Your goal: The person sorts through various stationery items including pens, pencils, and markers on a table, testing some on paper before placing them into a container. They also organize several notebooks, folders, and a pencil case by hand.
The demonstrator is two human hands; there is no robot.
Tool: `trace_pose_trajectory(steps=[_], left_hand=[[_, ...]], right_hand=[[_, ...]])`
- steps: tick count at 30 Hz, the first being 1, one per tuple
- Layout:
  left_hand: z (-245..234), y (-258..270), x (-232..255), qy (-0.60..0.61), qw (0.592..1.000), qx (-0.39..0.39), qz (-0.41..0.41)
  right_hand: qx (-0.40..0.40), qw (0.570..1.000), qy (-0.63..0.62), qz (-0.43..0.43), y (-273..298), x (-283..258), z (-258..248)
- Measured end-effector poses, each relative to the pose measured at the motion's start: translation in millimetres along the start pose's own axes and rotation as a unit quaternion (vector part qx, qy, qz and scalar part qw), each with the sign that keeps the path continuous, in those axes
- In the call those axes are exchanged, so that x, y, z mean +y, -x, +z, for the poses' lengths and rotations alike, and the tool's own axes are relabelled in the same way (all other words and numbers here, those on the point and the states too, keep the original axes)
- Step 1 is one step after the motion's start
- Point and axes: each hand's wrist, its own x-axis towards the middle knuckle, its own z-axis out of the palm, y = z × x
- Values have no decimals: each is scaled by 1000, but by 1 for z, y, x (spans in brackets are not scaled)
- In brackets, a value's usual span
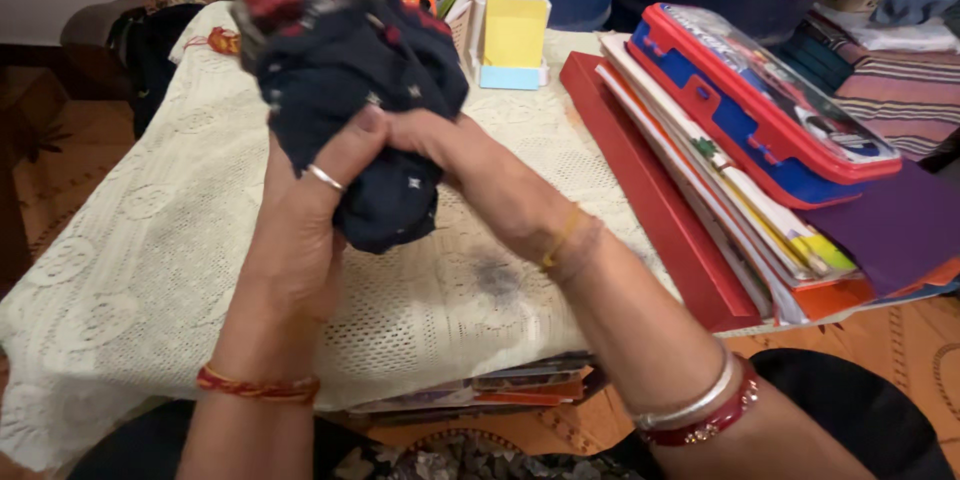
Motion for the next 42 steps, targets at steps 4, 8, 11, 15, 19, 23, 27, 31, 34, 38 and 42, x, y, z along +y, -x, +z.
trace_pose_trajectory(steps=[4, 8, 11, 15, 19, 23, 27, 31, 34, 38, 42], left_hand=[[5, -2, -9, -144, 986, 47, 69], [17, 10, -19, -449, 870, 72, 192], [31, 13, -24, -568, 800, 61, 185], [24, 7, -25, -614, 777, 82, 116], [-36, 0, -10, -660, 719, 160, 146], [-130, 8, 4, -719, 621, 257, 176], [-188, -3, -4, -612, 733, 282, 96], [-132, -26, 21, -481, 829, 200, 204], [-62, -20, 36, -763, 569, 127, 281], [21, -41, -12, -792, 602, 6, 106], [43, -61, -47, -708, 690, -117, -97]], right_hand=[[36, 917, 397, -24, 13, 1, -28], [114, 766, 630, 59, 22, 27, -38], [155, 757, 630, 75, 31, 48, -31], [153, 757, 633, 55, 34, 56, -35], [167, 756, 633, 26, 34, 62, -38], [186, 754, 630, 15, 36, 65, -38], [189, 752, 631, 16, 34, 65, -38], [191, 764, 616, 30, 35, 66, -39], [190, 773, 604, 30, 33, 64, -39], [188, 776, 601, 45, 34, 63, -38], [191, 752, 629, 44, 35, 68, -40]])
